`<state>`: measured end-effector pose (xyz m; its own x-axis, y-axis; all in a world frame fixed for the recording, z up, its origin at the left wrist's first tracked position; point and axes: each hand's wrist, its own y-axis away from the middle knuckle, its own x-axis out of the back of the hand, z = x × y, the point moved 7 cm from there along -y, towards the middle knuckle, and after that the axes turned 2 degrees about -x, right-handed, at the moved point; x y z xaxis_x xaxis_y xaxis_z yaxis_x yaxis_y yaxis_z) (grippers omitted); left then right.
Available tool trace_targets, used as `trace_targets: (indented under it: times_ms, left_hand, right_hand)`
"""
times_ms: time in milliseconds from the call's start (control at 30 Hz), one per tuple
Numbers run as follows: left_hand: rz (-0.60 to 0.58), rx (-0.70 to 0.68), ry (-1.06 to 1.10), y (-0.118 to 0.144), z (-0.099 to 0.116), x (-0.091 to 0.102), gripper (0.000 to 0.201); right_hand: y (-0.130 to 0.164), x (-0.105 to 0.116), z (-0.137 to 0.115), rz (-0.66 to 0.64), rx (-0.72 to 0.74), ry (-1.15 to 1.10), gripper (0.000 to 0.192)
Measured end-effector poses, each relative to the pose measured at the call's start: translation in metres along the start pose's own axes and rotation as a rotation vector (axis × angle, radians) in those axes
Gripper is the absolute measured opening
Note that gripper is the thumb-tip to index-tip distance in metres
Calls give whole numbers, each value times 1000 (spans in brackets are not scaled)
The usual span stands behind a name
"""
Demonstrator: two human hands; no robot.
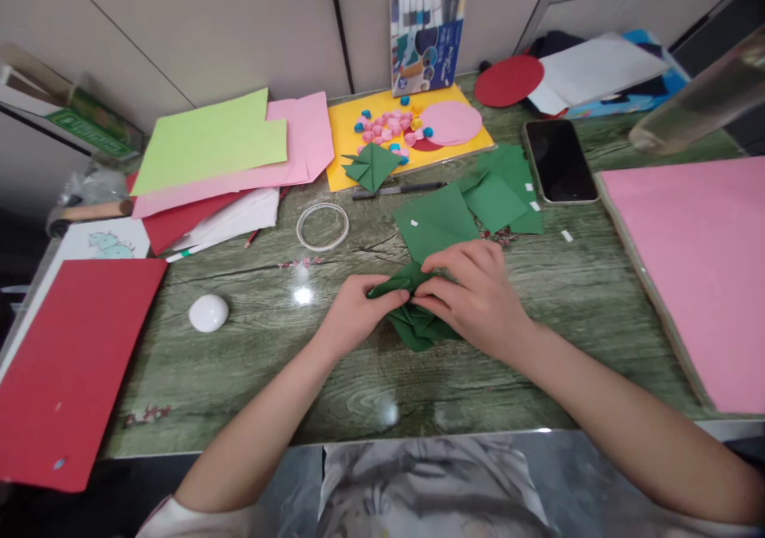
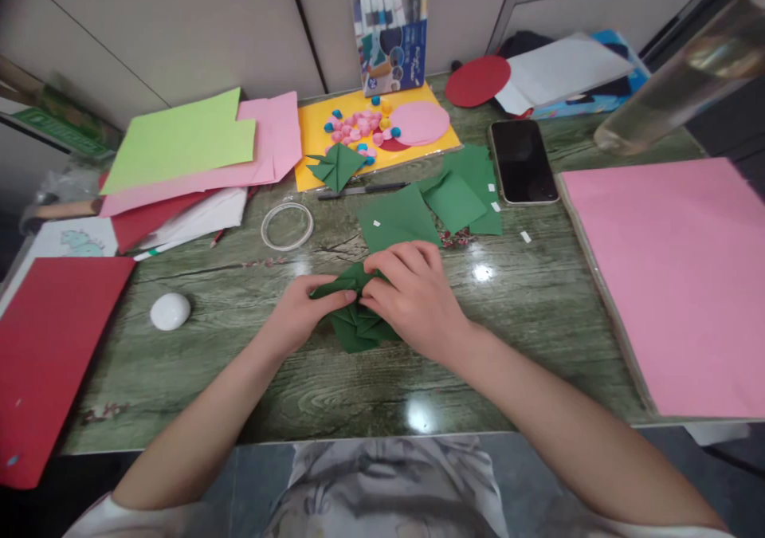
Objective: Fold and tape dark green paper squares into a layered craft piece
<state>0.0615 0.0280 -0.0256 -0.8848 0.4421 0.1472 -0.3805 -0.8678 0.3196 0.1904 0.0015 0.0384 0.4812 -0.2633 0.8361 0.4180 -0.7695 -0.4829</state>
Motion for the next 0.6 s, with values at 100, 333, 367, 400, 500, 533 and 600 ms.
trace_targets:
  times_ms: [100, 333, 367, 400, 500, 533, 600]
  left_hand:
    - [4, 9, 22, 0, -2, 0, 19]
    - [36, 28, 45, 1, -7, 0, 17]
    - [40, 34, 53, 1, -8, -1, 17]
    - [42, 41, 64, 1, -9, -1, 17]
    - [51, 64, 100, 1, -12, -2, 16]
    - [56, 71, 109, 1, -13, -2, 16]
    - [67, 84, 122, 1, -15, -2, 16]
  right_hand:
    - [0, 0, 1, -7, -22, -1, 16]
    - [1, -4, 6, -48, -80, -28, 16]
    - [1, -4, 6, -52, -91, -30, 16]
    - [1, -5, 7, -55, -101, -34, 16]
    - [0, -5, 8, -55, -121, -53, 16]
    - [0, -4, 9, -55, -127, -57, 16]
    - [0, -4, 9, -56, -135, -60, 17]
